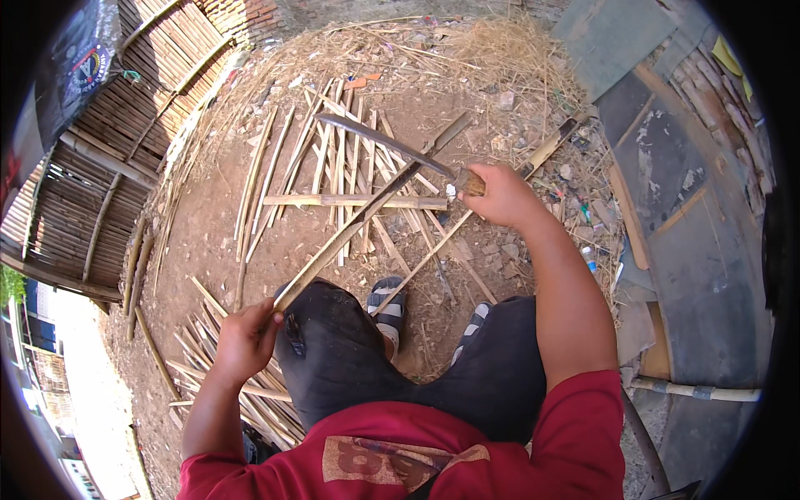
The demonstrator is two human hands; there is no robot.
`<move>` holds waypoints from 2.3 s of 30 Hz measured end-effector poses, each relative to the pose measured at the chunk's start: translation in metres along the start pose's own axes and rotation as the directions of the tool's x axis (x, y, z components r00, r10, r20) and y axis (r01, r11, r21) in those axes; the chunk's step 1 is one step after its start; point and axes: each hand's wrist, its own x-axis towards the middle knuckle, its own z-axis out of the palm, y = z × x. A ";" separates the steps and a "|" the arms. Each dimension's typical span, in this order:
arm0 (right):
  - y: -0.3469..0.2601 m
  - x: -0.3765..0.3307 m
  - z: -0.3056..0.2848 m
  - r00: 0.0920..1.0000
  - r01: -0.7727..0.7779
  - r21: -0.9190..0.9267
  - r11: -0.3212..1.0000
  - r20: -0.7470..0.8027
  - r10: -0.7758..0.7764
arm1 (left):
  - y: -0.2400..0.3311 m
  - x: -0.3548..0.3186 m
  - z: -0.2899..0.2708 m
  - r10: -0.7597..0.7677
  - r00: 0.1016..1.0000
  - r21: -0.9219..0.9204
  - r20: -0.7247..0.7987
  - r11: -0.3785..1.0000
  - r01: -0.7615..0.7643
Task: The person shaves a strip of bamboo by hand using a large knife, pulling the blade along the length of the material while sitting on the ground.
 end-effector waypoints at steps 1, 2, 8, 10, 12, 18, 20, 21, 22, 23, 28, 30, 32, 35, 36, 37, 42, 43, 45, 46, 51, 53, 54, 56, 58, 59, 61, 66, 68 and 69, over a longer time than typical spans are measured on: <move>-0.018 -0.001 0.002 0.996 0.061 -0.039 0.997 0.074 -0.058 | 0.001 0.001 0.003 0.023 0.999 0.057 -0.032 0.998 -0.021; -0.038 -0.001 0.002 0.979 0.089 -0.149 0.985 0.194 -0.059 | 0.000 -0.001 0.005 0.041 0.997 0.123 -0.062 0.992 -0.033; 0.010 -0.001 -0.014 0.994 -0.108 0.081 0.991 0.042 0.105 | -0.011 -0.001 0.008 0.178 0.970 0.415 -0.165 0.905 -0.096; 0.025 0.001 -0.010 0.987 -0.145 0.093 0.985 -0.055 0.151 | -0.013 -0.001 0.007 0.216 0.961 0.464 -0.173 0.878 -0.114; 0.020 -0.004 0.000 0.998 0.024 0.019 1.000 -0.054 -0.023 | -0.015 0.000 0.008 0.229 0.956 0.476 -0.184 0.872 -0.117; 0.003 -0.001 -0.018 0.989 -0.108 0.038 0.993 0.102 0.104 | -0.018 -0.003 0.002 0.207 0.967 0.473 -0.152 0.874 -0.113; 0.027 -0.002 -0.025 0.972 -0.237 0.121 0.964 0.041 0.233 | -0.017 -0.001 0.000 0.208 0.970 0.469 -0.128 0.874 -0.126; 0.026 -0.001 -0.026 0.956 -0.292 0.165 0.942 0.023 0.293 | -0.019 -0.002 0.001 0.210 0.969 0.464 -0.132 0.877 -0.127; 0.021 -0.002 -0.020 0.971 -0.229 0.145 0.963 -0.041 0.237 | -0.020 -0.003 0.002 0.213 0.968 0.457 -0.136 0.880 -0.129; 0.016 -0.003 -0.014 0.986 -0.168 0.095 0.981 0.009 0.168 | -0.020 -0.002 0.003 0.217 0.966 0.450 -0.139 0.883 -0.133; -0.027 0.000 -0.009 0.974 0.058 -0.107 0.993 0.223 -0.033 | -0.022 -0.003 0.007 0.183 0.971 0.363 -0.153 0.924 -0.117; -0.013 -0.002 -0.018 0.984 -0.115 -0.039 0.993 0.132 0.119 | -0.024 -0.002 0.003 0.168 0.979 0.259 -0.119 0.957 -0.133; 0.026 -0.002 -0.023 0.975 -0.222 0.075 0.972 0.035 0.220 | -0.022 0.000 -0.005 0.163 0.985 0.116 -0.058 0.981 -0.155; 0.008 -0.004 -0.020 0.984 -0.178 0.090 0.980 0.004 0.178 | -0.025 -0.008 -0.010 -0.061 0.992 -0.035 0.108 0.997 0.065; -0.001 -0.003 -0.015 0.996 -0.085 0.036 0.996 0.025 0.085 | -0.029 -0.010 -0.007 -0.058 0.995 -0.067 0.080 0.996 0.063; -0.009 -0.002 -0.009 0.998 0.005 -0.014 1.000 0.055 -0.005 | -0.028 -0.010 -0.006 -0.083 0.992 -0.113 0.097 0.989 0.094; -0.014 -0.004 -0.013 0.991 -0.025 -0.041 0.999 0.131 0.030 | -0.023 -0.010 -0.006 -0.141 0.980 -0.241 0.143 0.955 0.172; -0.003 -0.003 -0.020 0.992 -0.107 0.038 0.994 0.077 0.104 | -0.023 -0.010 -0.008 -0.137 0.979 -0.242 0.149 0.955 0.171; 0.010 -0.003 -0.026 0.980 -0.199 0.118 0.973 -0.002 0.201 | -0.027 -0.010 -0.010 -0.129 0.978 -0.248 0.161 0.954 0.167; 0.014 -0.003 -0.021 0.980 -0.186 0.134 0.973 -0.050 0.194 | -0.026 -0.008 -0.009 -0.147 0.976 -0.269 0.159 0.945 0.187; -0.035 -0.001 0.005 0.982 0.153 -0.148 0.977 0.134 -0.134 | -0.018 0.003 0.004 -0.214 0.953 -0.383 0.215 0.879 0.284; -0.061 -0.006 0.008 0.964 0.205 -0.158 0.966 0.202 -0.172 | -0.008 0.009 0.011 -0.240 0.953 -0.452 0.183 0.840 0.299; -0.067 -0.009 0.007 0.956 0.224 -0.165 0.960 0.231 -0.183 | -0.005 0.012 0.011 -0.234 0.951 -0.467 0.202 0.831 0.303; -0.045 -0.002 0.002 0.984 0.084 -0.104 0.991 0.166 -0.066 | -0.002 0.016 0.008 -0.227 0.952 -0.442 0.205 0.846 0.297; -0.017 0.003 -0.006 1.000 -0.019 -0.028 0.999 0.022 0.019 | -0.003 0.023 0.008 -0.038 0.999 -0.175 0.022 0.984 0.041; -0.007 0.000 -0.008 0.998 -0.053 -0.021 0.998 0.019 0.053 | -0.005 0.026 0.010 0.079 0.996 -0.019 -0.048 0.997 -0.080; -0.005 0.000 -0.012 0.994 -0.112 0.002 0.994 0.017 0.112 | -0.005 0.027 0.015 0.081 0.995 0.095 -0.051 0.993 -0.076; -0.051 -0.002 0.005 0.961 0.133 -0.125 0.983 0.257 -0.097 | 0.009 0.030 0.031 0.127 0.982 0.195 -0.142 0.976 -0.098; -0.053 -0.001 0.006 0.951 0.154 -0.106 0.982 0.287 -0.118 | 0.007 0.030 0.034 0.149 0.977 0.196 -0.152 0.974 -0.118; -0.047 0.001 0.004 0.973 0.106 -0.034 0.994 0.212 -0.097 | 0.009 0.028 0.029 0.149 0.978 0.216 -0.148 0.970 -0.115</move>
